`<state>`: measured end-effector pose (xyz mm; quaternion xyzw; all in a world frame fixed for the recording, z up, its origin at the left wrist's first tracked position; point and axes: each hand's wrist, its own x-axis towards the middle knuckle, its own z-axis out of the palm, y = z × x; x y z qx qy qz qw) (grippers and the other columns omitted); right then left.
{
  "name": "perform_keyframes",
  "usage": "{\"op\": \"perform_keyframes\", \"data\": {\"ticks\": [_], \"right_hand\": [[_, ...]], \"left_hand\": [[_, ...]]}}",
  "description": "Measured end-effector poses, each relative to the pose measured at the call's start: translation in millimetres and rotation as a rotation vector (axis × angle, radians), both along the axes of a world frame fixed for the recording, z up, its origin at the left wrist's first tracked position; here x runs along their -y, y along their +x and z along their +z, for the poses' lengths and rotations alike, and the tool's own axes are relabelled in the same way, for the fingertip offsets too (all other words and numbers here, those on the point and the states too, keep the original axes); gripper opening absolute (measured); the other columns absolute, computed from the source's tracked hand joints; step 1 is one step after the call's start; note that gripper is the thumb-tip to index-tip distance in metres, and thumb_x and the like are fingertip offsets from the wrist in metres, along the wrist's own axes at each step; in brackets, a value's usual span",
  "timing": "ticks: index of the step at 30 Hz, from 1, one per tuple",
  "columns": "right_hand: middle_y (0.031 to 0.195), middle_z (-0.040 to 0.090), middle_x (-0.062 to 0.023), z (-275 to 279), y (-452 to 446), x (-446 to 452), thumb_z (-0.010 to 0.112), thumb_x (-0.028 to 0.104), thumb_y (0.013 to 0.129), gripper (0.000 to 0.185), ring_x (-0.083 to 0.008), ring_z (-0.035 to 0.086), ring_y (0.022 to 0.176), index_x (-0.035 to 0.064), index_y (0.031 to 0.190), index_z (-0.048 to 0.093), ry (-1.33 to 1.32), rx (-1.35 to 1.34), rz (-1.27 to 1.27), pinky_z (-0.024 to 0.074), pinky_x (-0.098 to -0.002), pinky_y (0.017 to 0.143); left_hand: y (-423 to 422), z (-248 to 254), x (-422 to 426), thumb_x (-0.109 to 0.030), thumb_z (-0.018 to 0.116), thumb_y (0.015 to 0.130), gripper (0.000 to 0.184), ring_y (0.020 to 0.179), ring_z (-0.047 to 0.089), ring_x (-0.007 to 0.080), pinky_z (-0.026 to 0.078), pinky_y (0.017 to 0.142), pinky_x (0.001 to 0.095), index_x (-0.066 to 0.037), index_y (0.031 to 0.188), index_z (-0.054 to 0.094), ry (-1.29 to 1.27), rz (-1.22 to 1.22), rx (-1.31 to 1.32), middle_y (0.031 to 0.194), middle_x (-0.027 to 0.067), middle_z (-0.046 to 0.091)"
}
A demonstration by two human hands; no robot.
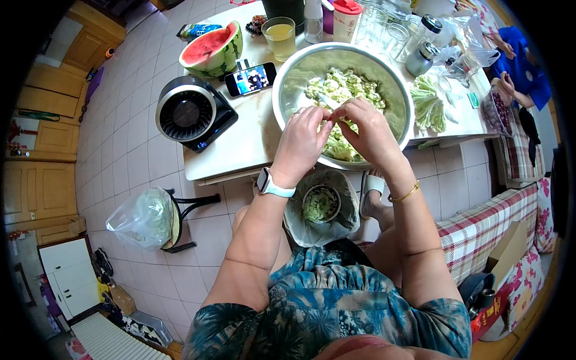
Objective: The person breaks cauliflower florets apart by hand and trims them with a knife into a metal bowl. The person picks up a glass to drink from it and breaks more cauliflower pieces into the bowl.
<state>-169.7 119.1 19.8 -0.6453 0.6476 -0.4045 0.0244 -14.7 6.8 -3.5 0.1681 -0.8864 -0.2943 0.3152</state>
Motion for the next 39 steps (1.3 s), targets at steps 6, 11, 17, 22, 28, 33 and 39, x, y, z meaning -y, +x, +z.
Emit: {"op": "perform_keyframes", "data": {"ticks": [6,11,17,22,28,33,39], "right_hand": [[0.092,0.066,-0.0133,-2.7,0.6,0.1,0.075,0.004,0.086,0.013,-0.0346,0.065,0.092,0.0035,0.097,0.068,0.007,-0.077,-0.023,0.0542,-0.0455,0.08],[0.088,0.064,-0.0138,-5.4,3.2,-1.0,0.073,0.007,0.089,0.01,-0.0346,0.064,0.088,0.0028,0.093,0.065,0.036,-0.17,-0.034,0.0542,-0.0461,0.076],[0.079,0.062,-0.0149,-14.1,9.1,1.4,0.071,0.007,0.09,0.01,-0.036,0.065,0.08,0.0031,0.089,0.061,-0.011,-0.145,-0.065,0.0541,-0.0481,0.071],[0.073,0.057,-0.0189,-7.0,17.4,-2.2,0.064,0.012,0.097,0.015,-0.0367,0.061,0.069,-0.0008,0.09,0.059,0.096,0.065,-0.188,0.0508,-0.047,0.067],[0.062,0.053,-0.0035,-15.4,2.9,-3.3,0.054,0.018,0.102,0.025,-0.0169,0.052,0.056,0.0014,0.084,0.061,0.284,0.819,-0.107,0.0434,-0.0333,0.053],[0.072,0.053,0.0008,4.5,-7.4,-12.0,0.049,0.019,0.106,0.026,-0.0067,0.045,0.058,0.0067,0.084,0.059,0.042,1.205,-0.016,0.0395,-0.0236,0.052],[0.079,0.07,-0.0041,61.3,-28.9,-48.0,0.064,0.018,0.104,0.022,-0.0098,0.065,0.068,-0.0017,0.101,0.073,0.16,1.018,0.322,0.0507,-0.0225,0.061]], "left_hand": [[0.9,4.0,-1.3,-0.013,0.07,0.097,0.015,0.096,0.065,0.0387,0.051,0.086,0.0472,0.0,0.102,0.066,0.079,0.003,-0.016,0.099,0.0169,0.069],[1.7,6.4,1.6,-0.014,0.073,0.095,0.015,0.092,0.066,0.0365,0.052,0.083,0.0441,-0.001,0.096,0.068,0.009,0.016,-0.007,0.095,0.0148,0.07],[-2.2,5.5,-3.6,-0.014,0.076,0.093,0.015,0.089,0.067,0.0326,0.052,0.082,0.0414,-0.001,0.092,0.069,0.122,0.093,-0.084,0.093,0.0132,0.072],[-8.5,2.2,-4.1,-0.013,0.076,0.094,0.014,0.088,0.067,0.0312,0.052,0.082,0.0405,-0.001,0.093,0.069,0.142,0.047,-0.198,0.092,0.0127,0.071],[-14.1,3.2,-8.7,-0.012,0.077,0.092,0.013,0.093,0.067,0.033,0.052,0.086,0.0419,-0.002,0.094,0.068,0.067,-0.003,-0.267,0.095,0.0127,0.071],[-19.0,11.6,-15.2,-0.011,0.079,0.089,0.014,0.095,0.067,0.0327,0.051,0.088,0.0427,-0.005,0.095,0.068,0.016,-0.019,-0.347,0.096,0.0107,0.071],[-22.6,11.1,-25.0,-0.016,0.075,0.092,0.009,0.099,0.068,0.0287,0.05,0.091,0.0432,-0.008,0.096,0.072,-0.095,-0.137,-0.124,0.099,0.0071,0.072]]}}
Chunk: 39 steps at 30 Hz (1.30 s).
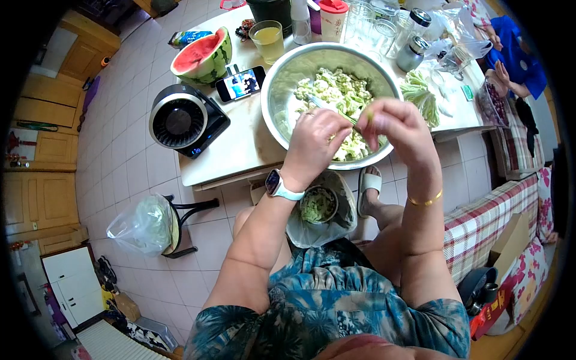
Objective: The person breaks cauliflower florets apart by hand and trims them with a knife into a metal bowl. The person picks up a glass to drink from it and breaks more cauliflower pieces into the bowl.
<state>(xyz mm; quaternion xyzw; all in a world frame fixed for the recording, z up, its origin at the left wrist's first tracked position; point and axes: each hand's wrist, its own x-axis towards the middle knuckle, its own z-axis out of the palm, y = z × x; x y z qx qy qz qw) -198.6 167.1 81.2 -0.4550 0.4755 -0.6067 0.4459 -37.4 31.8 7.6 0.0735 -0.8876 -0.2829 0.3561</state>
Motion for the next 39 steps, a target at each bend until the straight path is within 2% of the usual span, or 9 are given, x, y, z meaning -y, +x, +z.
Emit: {"op": "perform_keyframes", "data": {"ticks": [2,6,10,12,18,20,32,34,39], "right_hand": [[0.09,0.076,-0.0101,19.8,9.2,-15.2,0.078,0.008,0.092,0.013,-0.015,0.07,0.074,-0.0039,0.095,0.074,0.137,-0.012,0.187,0.0558,-0.0281,0.068],[0.093,0.078,-0.0116,31.5,32.7,-11.4,0.082,0.011,0.089,0.015,-0.0231,0.075,0.082,0.0011,0.1,0.078,0.073,-0.485,0.579,0.0571,-0.0326,0.071],[0.09,0.078,-0.0139,17.5,75.3,-1.3,0.082,0.014,0.084,0.028,-0.0319,0.075,0.081,0.004,0.11,0.077,0.222,-0.791,0.724,0.058,-0.04,0.074],[0.086,0.076,-0.0157,4.2,82.8,3.3,0.08,0.018,0.086,0.027,-0.0346,0.073,0.079,0.0063,0.11,0.077,0.197,-0.905,0.701,0.058,-0.041,0.075],[0.086,0.073,-0.0198,-58.7,47.0,47.0,0.071,0.012,0.089,0.01,-0.0396,0.071,0.08,0.0058,0.094,0.077,0.172,-1.143,-0.213,0.0566,-0.0463,0.073],[0.088,0.073,-0.0195,-73.9,38.8,55.5,0.07,0.012,0.087,0.013,-0.0392,0.072,0.084,0.0071,0.096,0.078,0.43,-1.197,-0.078,0.0573,-0.0474,0.076],[0.087,0.072,-0.0212,-112.7,47.2,72.7,0.071,0.014,0.082,0.014,-0.0396,0.072,0.085,0.0068,0.095,0.074,0.478,-1.356,-0.042,0.0563,-0.0517,0.077],[0.089,0.072,-0.0212,-102.5,46.2,69.3,0.066,0.013,0.086,0.012,-0.0404,0.073,0.082,0.0068,0.09,0.076,0.298,-1.279,-0.18,0.0584,-0.052,0.074],[0.093,0.068,-0.0139,-76.4,31.7,65.4,0.079,0.006,0.077,0.023,-0.0359,0.068,0.092,0.0045,0.099,0.073,-0.049,-1.311,-0.244,0.0557,-0.0465,0.083]], "left_hand": [[-3.2,-9.7,-3.5,-0.016,0.073,0.093,0.011,0.102,0.069,0.0291,0.051,0.094,0.044,-0.007,0.099,0.074,-0.022,-0.035,0.061,0.102,0.0088,0.074],[1.8,-8.8,-4.1,-0.011,0.07,0.094,0.018,0.105,0.07,0.0333,0.051,0.097,0.0447,-0.005,0.11,0.075,0.112,-0.104,0.055,0.109,0.0141,0.075],[26.1,10.9,20.4,-0.01,0.068,0.1,0.017,0.105,0.073,0.0249,0.055,0.094,0.0358,-0.002,0.112,0.077,0.28,0.08,0.037,0.112,0.0112,0.078],[33.6,10.1,30.9,-0.011,0.065,0.104,0.017,0.1,0.074,0.0186,0.056,0.091,0.0321,0.0,0.112,0.076,0.406,0.196,-0.074,0.107,0.0102,0.079],[39.1,-0.5,35.2,-0.009,0.064,0.105,0.016,0.093,0.075,0.0165,0.057,0.084,0.0307,0.001,0.111,0.074,0.551,0.253,-0.249,0.099,0.0105,0.079],[40.9,-0.7,33.8,-0.011,0.064,0.107,0.019,0.096,0.073,0.0136,0.055,0.088,0.0274,0.003,0.116,0.073,0.587,0.228,-0.181,0.102,0.0097,0.079],[43.6,-4.7,35.6,-0.008,0.062,0.107,0.017,0.094,0.075,0.0139,0.057,0.083,0.028,0.003,0.112,0.073,0.518,0.184,-0.127,0.101,0.0096,0.078],[44.6,0.3,35.7,-0.007,0.066,0.103,0.015,0.097,0.075,0.0187,0.057,0.087,0.0312,0.002,0.112,0.073,0.556,0.201,-0.111,0.104,0.0116,0.077],[39.3,1.4,31.4,-0.009,0.075,0.09,0.031,0.107,0.069,0.0353,0.055,0.094,0.0411,-0.002,0.12,0.071,-0.051,0.125,0.021,0.117,0.015,0.073]]}}
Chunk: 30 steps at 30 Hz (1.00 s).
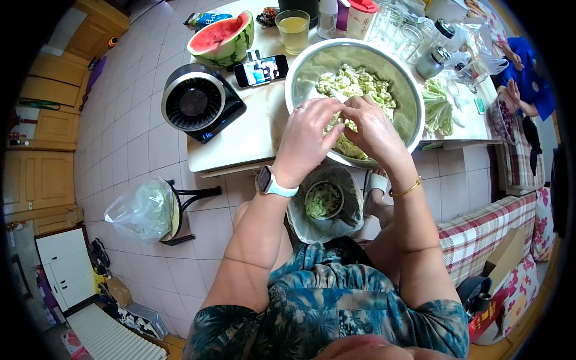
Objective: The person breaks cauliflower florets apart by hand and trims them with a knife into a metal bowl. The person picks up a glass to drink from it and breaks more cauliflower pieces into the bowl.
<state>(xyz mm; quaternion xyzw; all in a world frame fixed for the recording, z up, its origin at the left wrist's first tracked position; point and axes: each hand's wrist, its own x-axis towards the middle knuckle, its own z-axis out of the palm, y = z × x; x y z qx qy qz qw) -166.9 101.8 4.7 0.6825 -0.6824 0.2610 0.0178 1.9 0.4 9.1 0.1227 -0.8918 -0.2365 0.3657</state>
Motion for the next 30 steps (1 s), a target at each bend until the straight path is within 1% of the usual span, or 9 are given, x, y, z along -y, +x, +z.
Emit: {"op": "perform_keyframes", "data": {"ticks": [3,7,9,18,20,21,24,26,30], "right_hand": [[0.091,0.069,-0.0122,15.6,2.1,-7.2,0.077,0.005,0.08,0.02,-0.0336,0.067,0.093,0.0042,0.1,0.073,0.008,0.232,0.04,0.0554,-0.0448,0.084],[0.089,0.069,-0.0103,24.7,-3.7,-13.1,0.075,0.003,0.081,0.017,-0.0325,0.065,0.092,0.0038,0.098,0.074,-0.03,0.179,0.044,0.0554,-0.0446,0.081],[0.088,0.068,-0.0094,21.3,-4.7,-14.4,0.076,0.003,0.081,0.015,-0.0317,0.064,0.09,0.0045,0.096,0.074,-0.052,0.158,0.041,0.0555,-0.044,0.079],[0.086,0.066,-0.0092,25.3,-3.8,-25.3,0.079,0.007,0.08,0.015,-0.0293,0.065,0.086,0.0043,0.094,0.073,-0.116,0.011,0.03,0.056,-0.0414,0.073],[0.085,0.066,-0.009,29.5,-5.4,-28.1,0.079,0.007,0.081,0.015,-0.029,0.065,0.086,0.0046,0.095,0.073,-0.095,-0.01,0.017,0.0561,-0.041,0.072],[0.085,0.066,-0.009,30.7,-5.9,-29.4,0.079,0.007,0.081,0.015,-0.029,0.065,0.086,0.0046,0.095,0.073,-0.096,-0.009,0.014,0.0561,-0.041,0.072],[0.085,0.066,-0.009,32.0,-7.9,-31.4,0.079,0.008,0.081,0.015,-0.0287,0.065,0.085,0.0048,0.094,0.073,-0.095,0.037,0.011,0.0562,-0.0409,0.072],[0.085,0.066,-0.0089,29.1,-8.3,-31.8,0.078,0.008,0.082,0.015,-0.0287,0.065,0.085,0.0051,0.095,0.073,-0.099,0.037,0.034,0.0562,-0.041,0.072],[0.084,0.064,-0.0094,21.6,-2.8,-29.6,0.077,0.007,0.082,0.011,-0.0295,0.065,0.085,0.0044,0.092,0.071,-0.113,-0.002,0.019,0.0559,-0.0416,0.071]], "left_hand": [[-3.9,-4.9,-8.7,-0.01,0.074,0.09,0.034,0.104,0.069,0.0368,0.056,0.09,0.0418,-0.003,0.124,0.069,0.122,0.02,0.068,0.117,0.0154,0.071],[-4.9,-4.9,-6.4,-0.014,0.071,0.095,0.022,0.092,0.069,0.0368,0.056,0.079,0.0456,-0.006,0.115,0.072,0.279,0.027,0.103,0.106,0.0143,0.07],[-6.8,-2.3,-8.9,-0.01,0.068,0.098,0.019,0.092,0.07,0.036,0.056,0.079,0.0424,-0.004,0.115,0.072,0.298,0.018,0.105,0.102,0.0156,0.071],[-14.5,2.7,-14.3,-0.008,0.066,0.097,0.031,0.101,0.069,0.0345,0.056,0.085,0.0437,-0.01,0.127,0.07,0.146,0.062,0.137,0.114,0.0129,0.069],[-19.2,0.2,-10.7,-0.008,0.067,0.092,0.04,0.11,0.066,0.0304,0.054,0.09,0.0453,-0.014,0.131,0.067,-0.107,0.026,0.012,0.116,0.0081,0.066],[-18.0,0.5,-12.3,-0.008,0.067,0.092,0.04,0.11,0.066,0.0304,0.054,0.09,0.0453,-0.014,0.131,0.067,-0.107,0.022,0.014,0.116,0.0081,0.066],[-13.0,1.1,-13.2,-0.008,0.069,0.091,0.035,0.115,0.064,0.0295,0.052,0.096,0.0449,-0.011,0.126,0.068,-0.001,-0.062,0.152,0.119,0.0067,0.065],[-13.1,-1.9,-9.6,-0.007,0.072,0.089,0.028,0.116,0.064,0.0329,0.052,0.096,0.0451,-0.006,0.117,0.07,-0.037,-0.063,0.146,0.121,0.0101,0.067],[-12.9,-1.7,-7.4,-0.01,0.072,0.09,0.021,0.115,0.065,0.0324,0.052,0.096,0.0443,-0.004,0.11,0.069,-0.14,-0.017,0.183,0.122,0.0103,0.067]]}}
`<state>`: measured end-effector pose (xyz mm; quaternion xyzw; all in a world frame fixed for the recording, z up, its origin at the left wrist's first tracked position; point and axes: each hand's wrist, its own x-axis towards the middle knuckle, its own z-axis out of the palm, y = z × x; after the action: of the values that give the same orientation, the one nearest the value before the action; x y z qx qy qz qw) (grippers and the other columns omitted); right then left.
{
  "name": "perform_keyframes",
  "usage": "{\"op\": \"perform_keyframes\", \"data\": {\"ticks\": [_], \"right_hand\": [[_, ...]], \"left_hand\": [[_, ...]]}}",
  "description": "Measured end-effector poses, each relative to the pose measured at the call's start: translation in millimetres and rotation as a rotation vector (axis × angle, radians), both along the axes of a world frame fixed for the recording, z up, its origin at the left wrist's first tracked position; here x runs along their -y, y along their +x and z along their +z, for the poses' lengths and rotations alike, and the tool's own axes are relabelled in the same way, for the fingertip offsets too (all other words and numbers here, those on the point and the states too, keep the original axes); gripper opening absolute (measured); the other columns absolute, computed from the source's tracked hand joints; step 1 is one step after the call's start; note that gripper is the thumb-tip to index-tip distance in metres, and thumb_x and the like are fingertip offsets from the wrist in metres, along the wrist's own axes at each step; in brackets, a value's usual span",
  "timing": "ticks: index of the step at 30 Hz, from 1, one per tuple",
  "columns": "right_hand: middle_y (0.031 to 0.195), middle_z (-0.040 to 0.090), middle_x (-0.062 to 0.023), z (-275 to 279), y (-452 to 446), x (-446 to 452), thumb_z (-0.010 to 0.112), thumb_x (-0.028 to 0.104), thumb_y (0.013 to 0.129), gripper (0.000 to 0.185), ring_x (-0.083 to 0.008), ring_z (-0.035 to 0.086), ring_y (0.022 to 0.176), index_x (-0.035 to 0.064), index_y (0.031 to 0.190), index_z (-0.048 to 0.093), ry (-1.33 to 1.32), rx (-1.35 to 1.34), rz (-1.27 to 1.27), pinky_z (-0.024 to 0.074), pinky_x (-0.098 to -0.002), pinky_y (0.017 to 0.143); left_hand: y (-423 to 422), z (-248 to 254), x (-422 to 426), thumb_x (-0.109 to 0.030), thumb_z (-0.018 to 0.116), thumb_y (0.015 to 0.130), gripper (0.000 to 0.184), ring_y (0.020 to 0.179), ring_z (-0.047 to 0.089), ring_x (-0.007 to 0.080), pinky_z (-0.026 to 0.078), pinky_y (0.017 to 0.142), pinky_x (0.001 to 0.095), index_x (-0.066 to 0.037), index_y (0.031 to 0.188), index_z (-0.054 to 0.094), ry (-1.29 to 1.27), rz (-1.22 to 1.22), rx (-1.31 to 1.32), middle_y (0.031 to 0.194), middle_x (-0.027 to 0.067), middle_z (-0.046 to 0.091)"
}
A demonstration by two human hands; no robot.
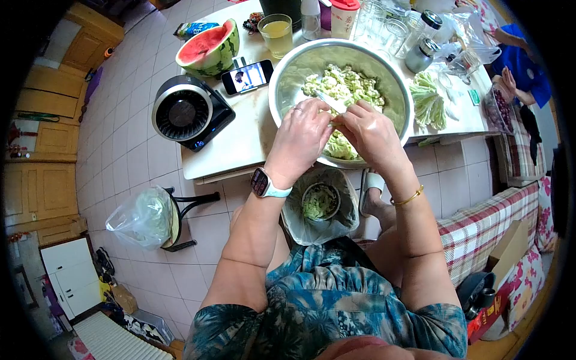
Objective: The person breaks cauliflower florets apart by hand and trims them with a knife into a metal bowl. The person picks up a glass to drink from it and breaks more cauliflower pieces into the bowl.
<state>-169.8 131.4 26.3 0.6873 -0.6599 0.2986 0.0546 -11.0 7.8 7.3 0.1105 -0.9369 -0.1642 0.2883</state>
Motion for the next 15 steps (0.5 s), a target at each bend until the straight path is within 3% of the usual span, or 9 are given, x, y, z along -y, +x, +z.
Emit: {"op": "perform_keyframes", "data": {"ticks": [3,6,15], "right_hand": [[0.083,0.063,-0.0105,-7.6,3.3,-0.2,0.074,0.006,0.084,0.009,-0.0311,0.064,0.085,0.0042,0.089,0.067,0.03,-0.017,-0.025,0.0555,-0.0428,0.071],[0.083,0.062,-0.0122,-9.3,4.4,-1.4,0.072,0.005,0.085,0.01,-0.0334,0.064,0.085,0.0044,0.088,0.062,0.048,0.028,0.0,0.0549,-0.0447,0.074],[0.079,0.066,-0.0159,-8.1,7.1,-3.1,0.068,0.01,0.093,0.009,-0.0379,0.065,0.081,0.0051,0.093,0.06,0.129,0.057,-0.029,0.0545,-0.0484,0.071]], "left_hand": [[1.5,-7.3,2.0,-0.012,0.071,0.091,0.019,0.111,0.065,0.0341,0.052,0.094,0.0456,-0.003,0.107,0.068,0.057,-0.014,0.068,0.115,0.0127,0.068],[3.3,-9.2,7.9,-0.013,0.069,0.093,0.015,0.099,0.064,0.0377,0.05,0.088,0.0481,0.0,0.098,0.065,0.185,-0.091,0.16,0.096,0.0178,0.066],[3.1,-11.6,8.5,-0.014,0.067,0.095,0.015,0.092,0.063,0.0394,0.049,0.083,0.0493,0.0,0.093,0.064,0.234,-0.104,0.066,0.092,0.0179,0.066]]}}
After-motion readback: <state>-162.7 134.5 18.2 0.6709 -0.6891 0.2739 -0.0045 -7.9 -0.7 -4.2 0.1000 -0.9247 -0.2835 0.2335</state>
